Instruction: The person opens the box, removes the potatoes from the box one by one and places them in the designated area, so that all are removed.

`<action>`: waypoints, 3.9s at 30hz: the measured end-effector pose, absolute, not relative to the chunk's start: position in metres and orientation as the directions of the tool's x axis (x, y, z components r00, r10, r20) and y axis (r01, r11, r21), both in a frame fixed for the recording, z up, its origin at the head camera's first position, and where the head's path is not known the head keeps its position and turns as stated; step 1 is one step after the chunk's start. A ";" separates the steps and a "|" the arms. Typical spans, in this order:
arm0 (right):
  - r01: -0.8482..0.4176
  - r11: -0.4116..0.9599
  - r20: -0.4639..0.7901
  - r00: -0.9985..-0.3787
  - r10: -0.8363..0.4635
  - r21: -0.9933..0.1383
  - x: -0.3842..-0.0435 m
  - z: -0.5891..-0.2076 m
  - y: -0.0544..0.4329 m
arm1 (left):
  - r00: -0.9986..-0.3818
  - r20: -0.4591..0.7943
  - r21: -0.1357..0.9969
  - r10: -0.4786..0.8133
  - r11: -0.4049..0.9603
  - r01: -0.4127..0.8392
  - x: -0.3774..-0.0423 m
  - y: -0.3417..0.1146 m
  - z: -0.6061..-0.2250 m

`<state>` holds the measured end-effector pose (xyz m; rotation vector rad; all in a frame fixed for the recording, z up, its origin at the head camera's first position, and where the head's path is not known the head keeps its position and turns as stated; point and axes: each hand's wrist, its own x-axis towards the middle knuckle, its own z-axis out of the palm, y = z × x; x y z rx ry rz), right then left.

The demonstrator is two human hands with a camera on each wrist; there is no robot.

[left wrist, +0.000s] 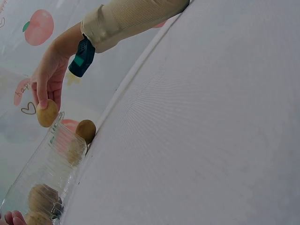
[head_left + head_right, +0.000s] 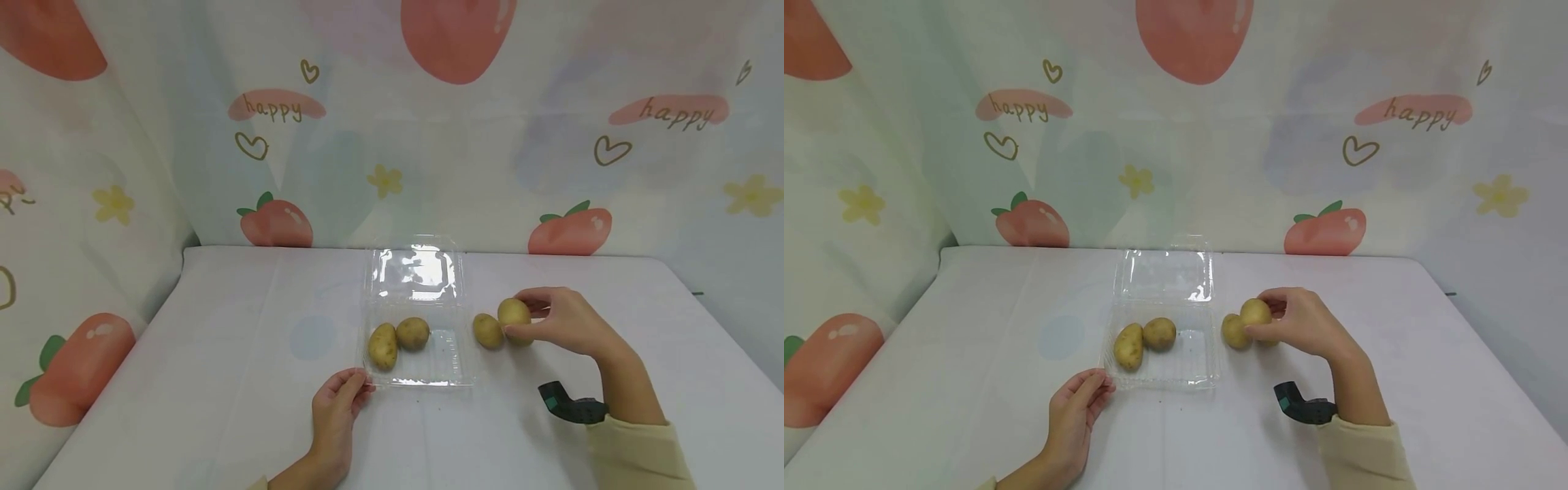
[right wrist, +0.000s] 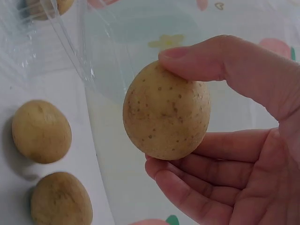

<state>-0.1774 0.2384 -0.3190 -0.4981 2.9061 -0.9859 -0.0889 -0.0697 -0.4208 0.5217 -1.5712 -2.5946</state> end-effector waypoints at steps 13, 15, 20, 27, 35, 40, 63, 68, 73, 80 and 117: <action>-0.269 0.775 0.070 -0.957 -0.281 -0.572 -0.180 -0.320 0.254 | -0.939 -0.258 0.876 -0.229 -0.466 -0.127 -0.089 -0.070 -0.421; -0.263 0.779 0.065 -0.959 -0.277 -0.569 -0.181 -0.321 0.257 | -0.938 -0.259 0.875 -0.230 -0.468 -0.127 -0.089 -0.070 -0.421; -0.236 0.803 0.049 -0.967 -0.251 -0.547 -0.182 -0.322 0.264 | -0.938 -0.258 0.875 -0.230 -0.467 -0.126 -0.089 -0.070 -0.421; -0.210 0.810 0.022 -0.971 -0.237 -0.548 -0.183 -0.324 0.270 | -0.939 -0.258 0.874 -0.228 -0.469 -0.127 -0.090 -0.070 -0.421; -0.190 0.820 0.002 -0.974 -0.225 -0.539 -0.185 -0.327 0.279 | -0.938 -0.260 0.876 -0.228 -0.465 -0.129 -0.089 -0.070 -0.421; -0.188 0.825 -0.009 -0.974 -0.227 -0.533 -0.186 -0.329 0.284 | -0.938 -0.262 0.875 -0.228 -0.465 -0.131 -0.089 -0.070 -0.421; -0.152 0.843 -0.073 -0.973 -0.220 -0.516 -0.199 -0.353 0.301 | -0.939 -0.262 0.873 -0.222 -0.470 -0.132 -0.090 -0.070 -0.421; -0.153 0.846 -0.082 -0.971 -0.225 -0.511 -0.200 -0.356 0.301 | -0.938 -0.262 0.873 -0.226 -0.470 -0.130 -0.090 -0.070 -0.421; -0.163 0.843 -0.077 -0.969 -0.234 -0.513 -0.201 -0.359 0.302 | -0.938 -0.261 0.874 -0.229 -0.467 -0.130 -0.090 -0.070 -0.421; -0.151 0.838 -0.109 -0.964 -0.242 -0.525 -0.202 -0.364 0.302 | -0.938 -0.265 0.871 -0.222 -0.472 -0.135 -0.090 -0.070 -0.422; -0.135 0.846 -0.140 -0.961 -0.239 -0.516 -0.201 -0.359 0.294 | -0.935 -0.274 0.883 -0.225 -0.444 -0.152 -0.089 -0.073 -0.422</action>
